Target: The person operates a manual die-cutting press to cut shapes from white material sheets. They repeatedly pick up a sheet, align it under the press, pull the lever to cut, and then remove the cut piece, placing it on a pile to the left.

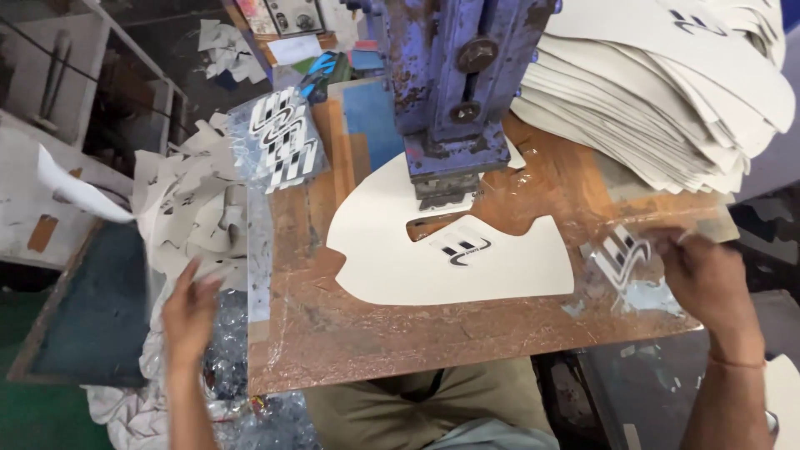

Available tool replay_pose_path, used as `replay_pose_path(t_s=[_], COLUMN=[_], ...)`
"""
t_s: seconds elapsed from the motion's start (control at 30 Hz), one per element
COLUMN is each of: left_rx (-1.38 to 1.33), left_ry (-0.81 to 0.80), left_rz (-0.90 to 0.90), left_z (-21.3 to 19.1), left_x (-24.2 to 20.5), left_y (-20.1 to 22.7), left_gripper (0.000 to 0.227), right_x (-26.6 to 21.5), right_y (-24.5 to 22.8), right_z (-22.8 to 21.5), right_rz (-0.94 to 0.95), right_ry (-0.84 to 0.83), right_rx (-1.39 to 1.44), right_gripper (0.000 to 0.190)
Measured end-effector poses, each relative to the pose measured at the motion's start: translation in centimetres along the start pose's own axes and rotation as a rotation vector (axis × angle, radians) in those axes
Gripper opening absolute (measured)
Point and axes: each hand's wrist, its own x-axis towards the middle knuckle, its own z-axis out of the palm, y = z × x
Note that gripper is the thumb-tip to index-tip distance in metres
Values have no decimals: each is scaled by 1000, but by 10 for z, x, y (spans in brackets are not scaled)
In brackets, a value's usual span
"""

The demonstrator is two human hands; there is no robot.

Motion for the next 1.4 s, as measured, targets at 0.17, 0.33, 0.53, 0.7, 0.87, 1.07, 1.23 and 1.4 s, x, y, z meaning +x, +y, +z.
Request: replay_pose_path(t_s=[0.17, 0.33, 0.53, 0.7, 0.87, 1.07, 1.23, 1.4], left_rx=[325, 407, 543, 648, 817, 928, 249, -60], left_ry=[-29, -337, -209, -127, -86, 67, -135, -583], left_rz=[816, 557, 614, 435, 342, 293, 678, 376], left_z=[160, 268, 272, 167, 67, 48, 106, 137], left_x=[-37, -2, -45, -86, -74, -92, -137, -124], left_y=[167, 187, 174, 140, 92, 132, 174, 189], left_gripper=[49, 53, 40, 45, 49, 59, 66, 78], right_x=[15, -10, -9, 37, 162, 250, 158, -6], right_y=[-96, -82, -65, -75, -116, -65, -110, -126], right_z=[9, 63, 49, -2, -50, -31, -62, 16], right_rz=[-395, -453, -94, -266, -634, -290, -448, -512], right_ry=[421, 336, 313, 449, 635, 315, 894, 473], right_rx=[-603, -140, -164, -198, -292, -172, 25, -193], right_gripper=[47, 20, 19, 26, 44, 26, 18, 13])
